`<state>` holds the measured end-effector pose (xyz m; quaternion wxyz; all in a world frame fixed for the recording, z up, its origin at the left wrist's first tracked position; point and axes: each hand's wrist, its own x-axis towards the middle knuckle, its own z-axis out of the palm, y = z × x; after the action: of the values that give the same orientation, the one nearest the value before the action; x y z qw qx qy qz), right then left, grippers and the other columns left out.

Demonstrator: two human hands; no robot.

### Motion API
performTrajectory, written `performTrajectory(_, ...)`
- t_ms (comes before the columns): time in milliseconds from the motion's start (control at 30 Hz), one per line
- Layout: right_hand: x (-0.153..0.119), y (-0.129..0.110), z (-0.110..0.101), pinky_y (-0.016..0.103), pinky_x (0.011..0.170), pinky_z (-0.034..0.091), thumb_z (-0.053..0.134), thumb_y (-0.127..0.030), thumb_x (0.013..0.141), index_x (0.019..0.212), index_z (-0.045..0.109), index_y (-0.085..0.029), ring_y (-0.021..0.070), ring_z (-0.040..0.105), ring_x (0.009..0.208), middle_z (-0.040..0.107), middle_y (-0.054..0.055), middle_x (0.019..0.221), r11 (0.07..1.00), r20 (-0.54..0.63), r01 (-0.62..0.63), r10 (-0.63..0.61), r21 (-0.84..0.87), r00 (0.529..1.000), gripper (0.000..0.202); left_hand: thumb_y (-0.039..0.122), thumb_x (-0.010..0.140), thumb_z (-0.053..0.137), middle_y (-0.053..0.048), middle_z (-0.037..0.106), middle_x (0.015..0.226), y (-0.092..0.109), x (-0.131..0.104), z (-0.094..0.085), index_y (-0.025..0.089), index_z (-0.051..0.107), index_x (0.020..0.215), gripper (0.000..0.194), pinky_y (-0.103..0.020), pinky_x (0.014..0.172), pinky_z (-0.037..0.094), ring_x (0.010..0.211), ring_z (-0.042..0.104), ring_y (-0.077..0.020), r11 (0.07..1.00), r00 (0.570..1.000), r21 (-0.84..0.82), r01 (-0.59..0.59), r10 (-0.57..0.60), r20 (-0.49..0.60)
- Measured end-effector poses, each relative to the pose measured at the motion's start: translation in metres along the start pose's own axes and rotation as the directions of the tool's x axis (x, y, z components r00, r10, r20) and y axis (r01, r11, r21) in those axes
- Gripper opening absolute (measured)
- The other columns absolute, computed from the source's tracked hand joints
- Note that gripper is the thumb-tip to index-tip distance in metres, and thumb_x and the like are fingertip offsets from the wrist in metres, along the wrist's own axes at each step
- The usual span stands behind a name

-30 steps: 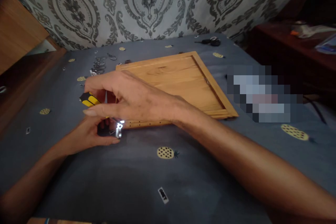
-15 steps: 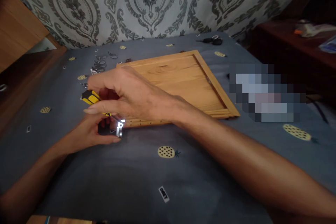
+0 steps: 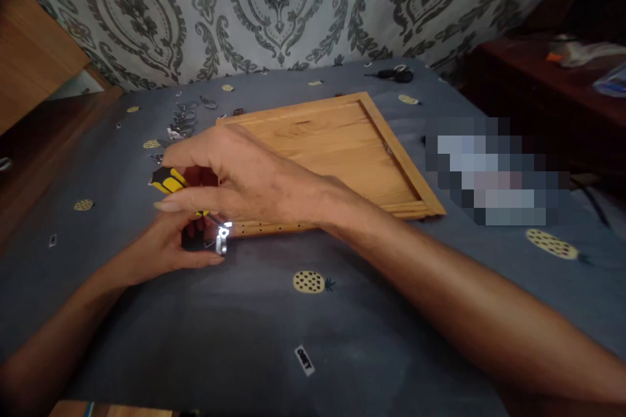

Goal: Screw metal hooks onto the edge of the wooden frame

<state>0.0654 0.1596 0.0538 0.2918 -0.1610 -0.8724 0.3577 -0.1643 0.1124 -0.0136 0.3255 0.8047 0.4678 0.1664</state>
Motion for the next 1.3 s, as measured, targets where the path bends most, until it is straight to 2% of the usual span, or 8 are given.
performTrajectory(133,0.001,0.0,0.0,0.019,0.062,0.036,0.063,-0.027,0.101,0.078,0.059,-0.013,0.0058,0.042,0.067,0.051,-0.006,0.07,0.999,-0.011,0.009,-0.01,-0.034,1.0,0.028,0.052,0.077,0.079,-0.002,0.065,0.09,0.003,0.001,0.0,0.023,0.066,0.103,0.041,-0.032,0.068,0.049,0.081,0.06,-0.0207,1.0,1.0,0.005,0.02,-0.02,-0.013)
performTrajectory(367,0.001,0.003,0.003,0.021,0.06,0.034,0.062,-0.036,0.102,0.074,0.054,-0.014,0.0058,0.041,0.065,0.048,-0.006,0.067,0.996,-0.055,0.05,-0.054,-0.074,0.997,0.036,0.052,0.079,0.078,-0.002,0.064,0.092,0.007,0.002,-0.001,0.022,0.063,0.092,0.036,-0.032,0.068,0.048,0.08,0.059,-0.0198,1.0,1.0,0.013,0.008,-0.008,-0.014)
performTrajectory(1000,0.003,0.003,0.006,0.02,0.058,0.033,0.069,-0.026,0.098,0.074,0.057,-0.012,0.0055,0.04,0.062,0.044,-0.007,0.064,0.993,-0.1,0.067,-0.076,-0.092,0.992,0.03,0.045,0.082,0.076,-0.002,0.065,0.094,0.011,0.001,-0.003,0.02,0.066,0.094,0.03,-0.031,0.07,0.048,0.081,0.059,-0.0184,0.999,1.0,0.039,0.014,-0.014,-0.006)
performTrajectory(1167,0.002,0.004,0.006,0.018,0.057,0.033,0.066,-0.029,0.099,0.073,0.054,-0.013,0.0048,0.039,0.061,0.043,-0.007,0.065,0.987,-0.11,0.096,-0.11,-0.127,0.988,0.033,0.052,0.079,0.076,-0.002,0.065,0.095,0.01,0.002,-0.002,0.021,0.067,0.094,0.035,-0.032,0.068,0.049,0.08,0.059,-0.0194,1.0,1.0,0.027,0.015,-0.015,-0.012)
performTrajectory(1300,0.002,0.006,0.007,0.018,0.057,0.033,0.068,-0.029,0.098,0.071,0.049,-0.014,0.0047,0.037,0.061,0.04,-0.008,0.064,0.985,-0.131,0.114,-0.131,-0.133,0.983,0.036,0.051,0.081,0.076,-0.002,0.064,0.092,0.008,0.001,-0.001,0.02,0.066,0.093,0.034,-0.031,0.066,0.049,0.078,0.058,-0.0182,1.0,1.0,0.026,0.007,-0.007,-0.009)
